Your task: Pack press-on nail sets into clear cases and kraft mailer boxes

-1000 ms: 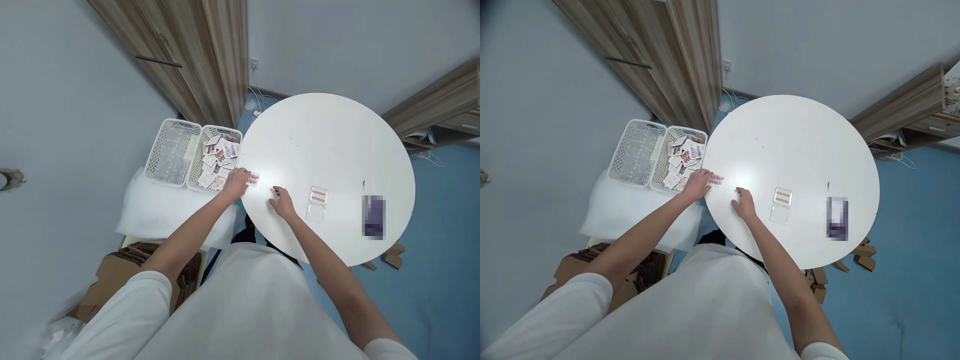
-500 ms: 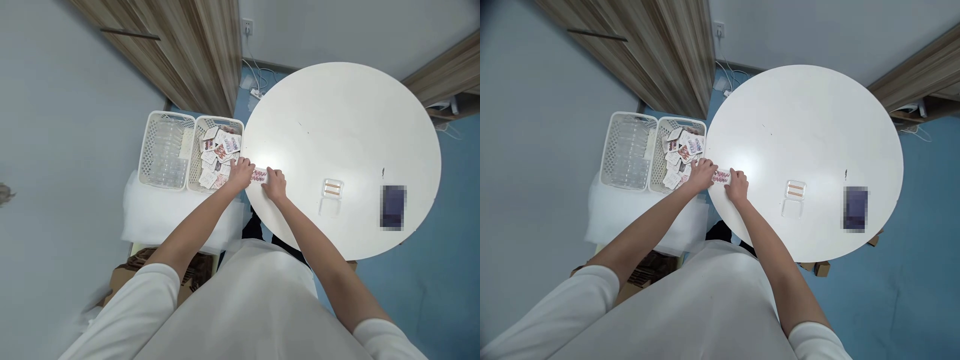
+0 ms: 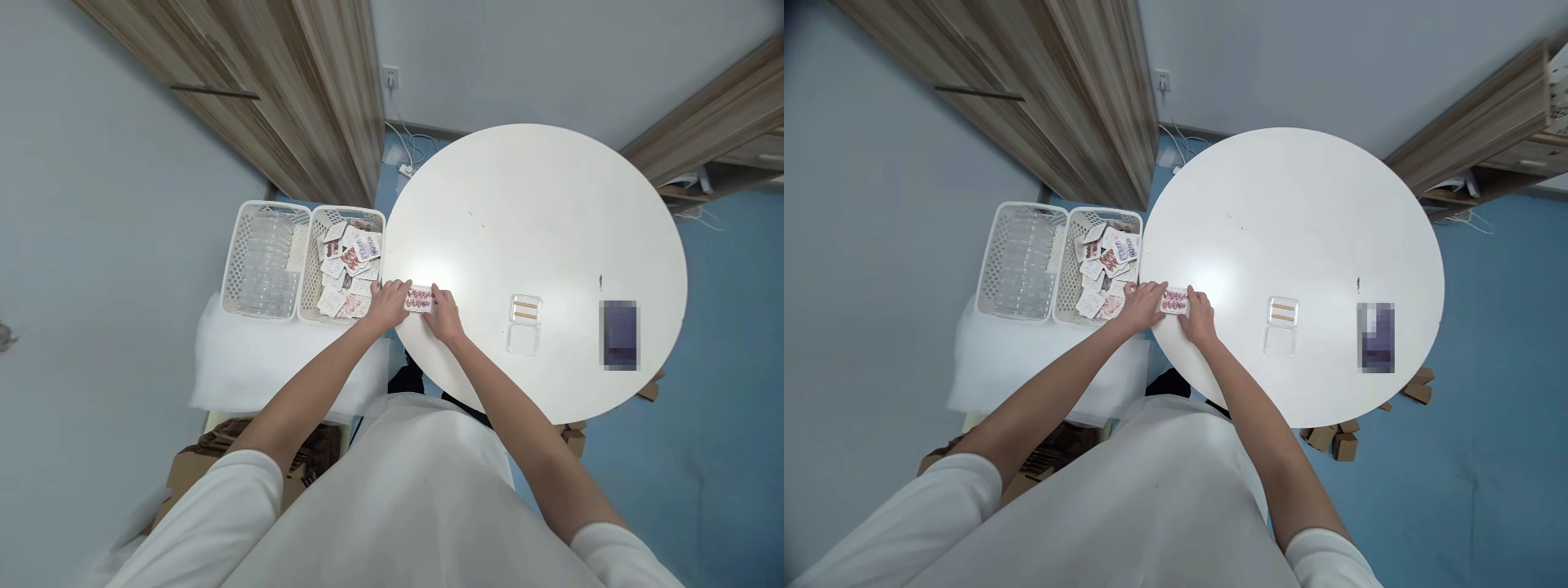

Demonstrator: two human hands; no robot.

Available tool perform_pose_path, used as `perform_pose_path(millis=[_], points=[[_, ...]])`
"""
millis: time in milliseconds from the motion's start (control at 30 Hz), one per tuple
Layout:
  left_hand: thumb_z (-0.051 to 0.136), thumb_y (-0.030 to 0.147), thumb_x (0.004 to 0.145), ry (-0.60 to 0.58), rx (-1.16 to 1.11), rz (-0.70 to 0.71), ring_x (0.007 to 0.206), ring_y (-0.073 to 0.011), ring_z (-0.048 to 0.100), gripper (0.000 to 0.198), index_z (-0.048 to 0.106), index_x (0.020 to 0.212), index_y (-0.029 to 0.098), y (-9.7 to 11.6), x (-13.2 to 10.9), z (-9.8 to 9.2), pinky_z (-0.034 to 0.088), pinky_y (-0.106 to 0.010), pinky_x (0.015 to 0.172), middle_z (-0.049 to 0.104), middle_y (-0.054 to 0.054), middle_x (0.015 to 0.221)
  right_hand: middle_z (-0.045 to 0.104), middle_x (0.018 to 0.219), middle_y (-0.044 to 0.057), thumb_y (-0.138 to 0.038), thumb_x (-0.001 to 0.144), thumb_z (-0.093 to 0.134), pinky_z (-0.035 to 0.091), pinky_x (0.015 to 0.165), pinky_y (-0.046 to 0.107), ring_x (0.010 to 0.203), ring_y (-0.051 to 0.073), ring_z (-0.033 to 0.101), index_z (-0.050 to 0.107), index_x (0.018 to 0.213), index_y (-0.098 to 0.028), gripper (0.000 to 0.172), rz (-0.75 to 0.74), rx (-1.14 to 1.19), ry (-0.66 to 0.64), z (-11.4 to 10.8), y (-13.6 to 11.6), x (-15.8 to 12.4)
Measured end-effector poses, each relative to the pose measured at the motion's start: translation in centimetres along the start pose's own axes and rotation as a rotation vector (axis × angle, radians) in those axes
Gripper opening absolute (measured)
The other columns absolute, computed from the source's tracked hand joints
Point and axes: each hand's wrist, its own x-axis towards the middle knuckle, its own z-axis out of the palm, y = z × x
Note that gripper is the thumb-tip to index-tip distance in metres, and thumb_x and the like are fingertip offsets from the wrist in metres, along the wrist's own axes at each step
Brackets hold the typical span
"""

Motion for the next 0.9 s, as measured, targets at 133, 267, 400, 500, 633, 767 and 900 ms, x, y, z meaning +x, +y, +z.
perform_pose_path(millis=[133, 267, 400, 500, 633, 767, 900], points=[[0.061, 0.025, 0.07, -0.014, -0.085, 0.036, 0.109, -0.0281, 0.044, 0.063, 0.034, 0.127, 0.025, 2.1, -0.9, 0.4, 0.014, -0.043, 0.096, 0.051, -0.009, 0.113, 0.04, 0.113, 0.008, -0.021, 0.075, 0.051, 0.04, 0.091, 0.039, 0.107, 0.022, 0.044, 0.015, 0.138, -0.026, 0.073, -0.057, 0.105, 0.022, -2.3, 1.4, -2.8], [0.06, 0.028, 0.071, -0.045, -0.164, 0.103, 0.111, -0.027, 0.042, 0.066, 0.03, 0.13, 0.024, 5.6, -1.6, 1.7, 0.019, -0.04, 0.094, 0.05, -0.009, 0.118, 0.041, 0.113, 0.007, -0.025, 0.076, 0.051, 0.041, 0.091, 0.042, 0.103, 0.022, 0.046, 0.016, 0.137, -0.031, 0.071, -0.059, 0.125, 0.049, -5.2, 3.7, -6.4], [0.059, 0.028, 0.073, -0.044, -0.249, 0.173, 0.11, -0.0264, 0.043, 0.064, 0.03, 0.13, 0.024, 10.1, -2.0, 3.8, 0.023, -0.038, 0.093, 0.05, -0.009, 0.117, 0.043, 0.112, 0.007, -0.028, 0.076, 0.052, 0.041, 0.09, 0.042, 0.103, 0.022, 0.046, 0.02, 0.136, -0.031, 0.068, -0.041, 0.096, 0.077, -8.4, 7.0, -9.7], [0.062, 0.027, 0.07, -0.037, -0.309, 0.203, 0.106, -0.0266, 0.045, 0.062, 0.036, 0.127, 0.025, 13.3, -1.9, 5.7, 0.027, -0.039, 0.091, 0.052, -0.008, 0.113, 0.044, 0.112, 0.007, -0.03, 0.076, 0.053, 0.04, 0.091, 0.043, 0.106, 0.023, 0.044, 0.024, 0.135, -0.029, 0.066, -0.026, 0.065, 0.061, -10.5, 9.8, -11.6], [0.069, 0.026, 0.063, -0.042, -0.339, 0.175, 0.103, -0.0282, 0.046, 0.063, 0.043, 0.12, 0.026, 16.8, -1.3, 7.6, 0.03, -0.04, 0.089, 0.052, -0.007, 0.109, 0.043, 0.115, 0.007, -0.031, 0.073, 0.057, 0.038, 0.092, 0.046, 0.11, 0.026, 0.04, 0.031, 0.132, -0.029, 0.065, -0.033, -0.006, 0.046, -12.6, 13.4, -12.9], [0.071, 0.029, 0.062, -0.087, -0.238, 0.13, 0.101, -0.0283, 0.046, 0.063, 0.044, 0.119, 0.026, 19.4, -0.2, 8.7, 0.032, -0.041, 0.087, 0.05, -0.008, 0.11, 0.042, 0.117, 0.007, -0.031, 0.069, 0.06, 0.036, 0.094, 0.045, 0.111, 0.027, 0.038, 0.035, 0.13, -0.027, 0.066, -0.062, -0.033, 0.046, -13.9, 16.5, -12.9], [0.07, 0.03, 0.063, -0.109, -0.151, 0.084, 0.102, -0.0274, 0.045, 0.063, 0.043, 0.119, 0.026, 21.0, 0.8, 9.5, 0.033, -0.04, 0.087, 0.048, -0.008, 0.111, 0.042, 0.119, 0.008, -0.032, 0.069, 0.06, 0.038, 0.092, 0.044, 0.112, 0.028, 0.038, 0.034, 0.13, -0.027, 0.066, -0.063, -0.06, 0.017, -14.5, 18.4, -12.1]])
